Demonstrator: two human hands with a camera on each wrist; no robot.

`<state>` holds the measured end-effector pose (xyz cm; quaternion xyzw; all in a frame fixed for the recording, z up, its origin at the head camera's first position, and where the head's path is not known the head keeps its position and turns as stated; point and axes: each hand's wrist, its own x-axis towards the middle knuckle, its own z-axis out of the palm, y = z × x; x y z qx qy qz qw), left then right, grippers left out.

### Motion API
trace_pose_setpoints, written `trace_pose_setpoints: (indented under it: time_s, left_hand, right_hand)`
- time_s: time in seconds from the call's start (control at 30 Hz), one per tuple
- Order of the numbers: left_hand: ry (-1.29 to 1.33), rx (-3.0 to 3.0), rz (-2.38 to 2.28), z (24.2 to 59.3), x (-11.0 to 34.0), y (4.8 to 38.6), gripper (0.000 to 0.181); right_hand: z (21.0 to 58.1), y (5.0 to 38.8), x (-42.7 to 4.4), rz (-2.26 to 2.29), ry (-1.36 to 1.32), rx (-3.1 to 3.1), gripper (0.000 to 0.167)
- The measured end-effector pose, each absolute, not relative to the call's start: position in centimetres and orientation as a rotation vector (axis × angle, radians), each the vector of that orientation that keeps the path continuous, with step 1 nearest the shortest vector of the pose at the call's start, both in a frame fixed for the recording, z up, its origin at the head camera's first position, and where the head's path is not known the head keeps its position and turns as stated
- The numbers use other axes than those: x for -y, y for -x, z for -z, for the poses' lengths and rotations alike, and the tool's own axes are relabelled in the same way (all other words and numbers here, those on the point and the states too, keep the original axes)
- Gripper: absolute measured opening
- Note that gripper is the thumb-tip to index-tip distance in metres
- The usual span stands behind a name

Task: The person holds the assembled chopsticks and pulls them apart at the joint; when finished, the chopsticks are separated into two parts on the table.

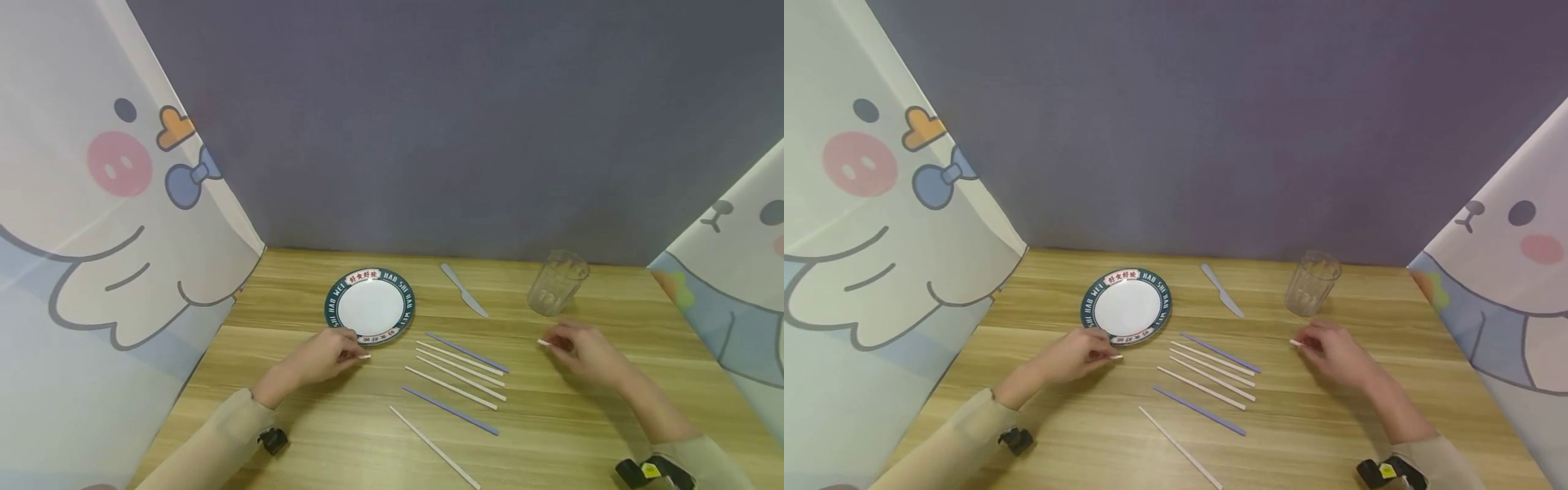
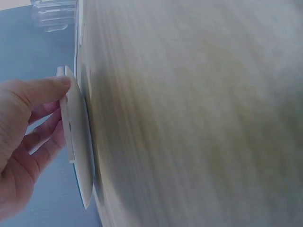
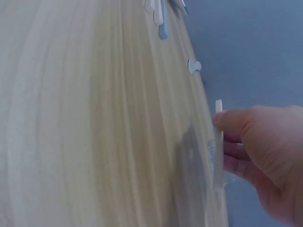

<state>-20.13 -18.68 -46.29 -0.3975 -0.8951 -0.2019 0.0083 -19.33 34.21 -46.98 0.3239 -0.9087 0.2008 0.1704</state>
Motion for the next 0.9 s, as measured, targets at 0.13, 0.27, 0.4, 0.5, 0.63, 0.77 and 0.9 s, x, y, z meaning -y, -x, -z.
trace_pose_setpoints:
  time_s: [0.13, 0.27, 0.4, 0.5, 0.63, 0.77, 0.9]
  left_hand:
    - [1.243, 2.841, 0.624, 46.5, 19.0, 20.1, 0.006]
    - [1.22, 2.878, 0.66, 46.9, 19.1, 20.2, 0.005]
    - [1.186, 2.919, 0.706, 47.2, 19.4, 20.3, 0.006]
    - [1.175, 2.941, 0.754, 47.2, 19.5, 20.5, 0.007]
    - [1.183, 2.956, 0.785, 47.1, 19.4, 20.8, 0.007]
    - [1.239, 2.919, 0.737, 46.3, 18.3, 21.1, 0.005]
    - [1.281, 2.848, 0.711, 44.5, 16.0, 21.8, 0.003]
  right_hand:
    - [47.4, 19.4, -34.5, -0.541, -0.884, 2.618, 0.024]
    - [47.6, 19.5, -34.7, -0.53, -0.892, 2.651, 0.023]
    - [47.6, 19.5, -34.8, -0.543, -0.903, 2.679, 0.019]
    - [47.7, 19.5, -34.9, -0.55, -0.906, 2.684, 0.018]
    - [47.9, 19.4, -34.8, -0.537, -0.901, 2.666, 0.019]
    - [47.5, 19.4, -34.1, -0.494, -0.871, 2.651, 0.021]
    - [46.7, 19.2, -32.7, -0.498, -0.851, 2.662, 0.018]
